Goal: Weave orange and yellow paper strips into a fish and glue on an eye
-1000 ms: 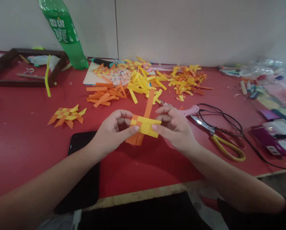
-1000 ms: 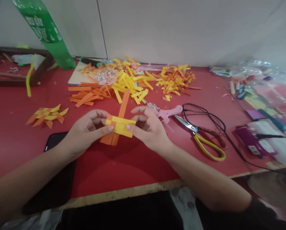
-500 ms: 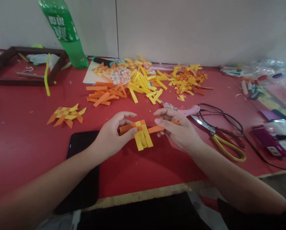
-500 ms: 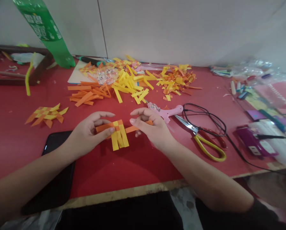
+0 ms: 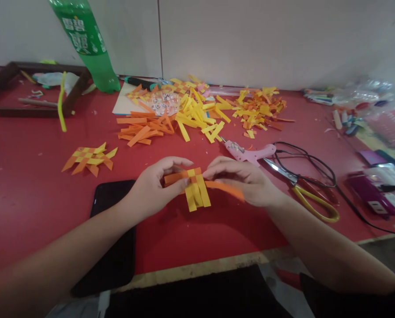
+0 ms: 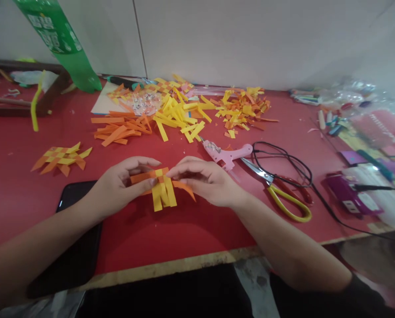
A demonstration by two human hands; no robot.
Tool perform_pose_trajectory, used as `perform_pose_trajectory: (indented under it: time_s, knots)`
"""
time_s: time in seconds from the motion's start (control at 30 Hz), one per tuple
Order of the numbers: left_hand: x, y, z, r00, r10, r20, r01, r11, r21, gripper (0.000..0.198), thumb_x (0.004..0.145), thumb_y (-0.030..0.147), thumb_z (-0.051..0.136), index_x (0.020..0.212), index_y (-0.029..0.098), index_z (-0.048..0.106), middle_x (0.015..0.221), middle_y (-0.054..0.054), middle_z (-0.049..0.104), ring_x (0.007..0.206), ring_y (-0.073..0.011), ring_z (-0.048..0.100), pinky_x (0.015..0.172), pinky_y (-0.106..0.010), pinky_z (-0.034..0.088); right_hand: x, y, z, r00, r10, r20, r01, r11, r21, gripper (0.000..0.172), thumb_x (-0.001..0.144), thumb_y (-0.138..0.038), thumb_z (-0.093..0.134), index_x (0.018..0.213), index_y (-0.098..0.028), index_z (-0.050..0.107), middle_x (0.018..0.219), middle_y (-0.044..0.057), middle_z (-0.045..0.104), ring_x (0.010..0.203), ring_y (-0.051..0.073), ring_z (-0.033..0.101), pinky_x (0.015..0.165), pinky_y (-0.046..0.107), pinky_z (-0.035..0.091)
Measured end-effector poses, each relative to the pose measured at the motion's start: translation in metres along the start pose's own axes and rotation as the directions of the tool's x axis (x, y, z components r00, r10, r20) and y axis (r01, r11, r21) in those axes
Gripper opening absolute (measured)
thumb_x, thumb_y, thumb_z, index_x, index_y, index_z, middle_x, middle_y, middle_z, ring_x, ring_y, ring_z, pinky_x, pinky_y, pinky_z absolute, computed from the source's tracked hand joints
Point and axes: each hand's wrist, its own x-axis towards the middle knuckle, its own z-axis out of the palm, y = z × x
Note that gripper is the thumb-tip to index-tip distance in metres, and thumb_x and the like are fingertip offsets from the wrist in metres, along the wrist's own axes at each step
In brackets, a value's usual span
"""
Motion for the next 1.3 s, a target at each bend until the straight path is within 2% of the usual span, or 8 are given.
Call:
perform_pose_trajectory:
  time_s: [0.07,0.17,0.33,0.53,0.77,0.9,1.1,1.3]
  knots:
    - [0.0,0.0,0.0,1.0,-0.014,-0.011,0.014,1.0,-0.011,0.034,0.085,0.038,0.07,0.114,0.021,0.063,0.101,-0.004,0.068,0.095,-0.0196,0.066,0.088,-0.034,0.051,0.0,0.0,-0.001,0.997,-0.071,0.015,0.072,0.993,-0.096,0.018,0.09,-0.022,0.065,0.106,-0.022,0.074,0.102,0.005,0.062,0.089,0.013,0.062,0.08,0.026,0.051]
    - [0.0,0.0,0.0,0.999,-0.034,-0.006,0.033,0.998,-0.045,0.034,0.085,0.039,0.071,0.113,0.021,0.064,0.104,-0.005,0.068,0.096,-0.0197,0.066,0.087,-0.034,0.052,0.0,0.0,-0.001,0.994,-0.111,0.005,0.11,0.979,-0.17,0.02,0.092,-0.02,0.062,0.108,-0.023,0.074,0.104,0.006,0.063,0.091,0.013,0.062,0.081,0.027,0.051]
    - [0.0,0.002,0.0,0.994,-0.105,-0.003,0.103,0.982,-0.161,0.046,0.081,0.038,0.076,0.121,0.023,0.06,0.098,-0.002,0.066,0.089,-0.0168,0.065,0.077,-0.029,0.054,0.001,0.002,0.001,0.992,-0.122,-0.021,0.118,0.982,-0.151,0.015,0.092,-0.021,0.064,0.102,-0.023,0.075,0.096,0.004,0.063,0.083,0.01,0.061,0.073,0.023,0.05]
    - [0.001,0.008,0.0,0.981,-0.191,-0.037,0.172,0.942,-0.289,0.068,0.073,0.036,0.084,0.132,0.026,0.053,0.088,0.001,0.066,0.079,-0.0126,0.063,0.071,-0.023,0.052,0.001,0.003,0.005,0.995,-0.089,-0.036,0.084,0.988,-0.128,0.009,0.09,-0.024,0.067,0.095,-0.021,0.074,0.093,0.003,0.063,0.083,0.01,0.061,0.075,0.024,0.052]
    - [0.0,0.01,0.001,0.984,-0.178,-0.024,0.161,0.933,-0.323,0.065,0.073,0.033,0.084,0.13,0.025,0.054,0.083,0.003,0.065,0.075,-0.0108,0.062,0.069,-0.02,0.051,0.003,0.008,0.008,0.998,-0.004,-0.066,0.001,0.999,-0.04,0.018,0.085,-0.034,0.072,0.095,-0.019,0.07,0.092,0.004,0.068,0.08,0.011,0.063,0.073,0.025,0.054]
    - [-0.001,0.01,0.0,0.986,-0.166,-0.017,0.155,0.947,-0.281,0.062,0.075,0.033,0.082,0.13,0.024,0.055,0.083,0.003,0.064,0.074,-0.0105,0.062,0.068,-0.021,0.051,0.003,0.006,0.012,0.998,0.032,-0.051,-0.032,0.999,-0.004,0.016,0.083,-0.031,0.075,0.09,-0.018,0.068,0.087,0.003,0.069,0.076,0.011,0.064,0.07,0.023,0.055]
    - [-0.001,0.011,-0.001,0.988,-0.157,0.009,0.154,0.953,-0.262,0.061,0.074,0.035,0.081,0.129,0.023,0.056,0.086,0.0,0.065,0.074,-0.0135,0.062,0.065,-0.023,0.051,0.003,0.006,0.016,0.994,0.029,-0.108,-0.029,1.0,0.001,0.015,0.08,-0.029,0.076,0.083,-0.017,0.066,0.08,0.002,0.068,0.069,0.01,0.064,0.064,0.023,0.054]
    - [-0.002,0.011,0.001,0.985,-0.172,0.03,0.174,0.953,-0.249,0.055,0.081,0.038,0.075,0.131,0.025,0.055,0.078,0.001,0.065,0.07,-0.0135,0.061,0.062,-0.023,0.048,0.003,0.006,0.016,0.989,0.064,-0.136,-0.059,0.997,0.04,0.018,0.077,-0.027,0.079,0.081,-0.017,0.065,0.077,0.001,0.068,0.068,0.01,0.065,0.064,0.022,0.055]
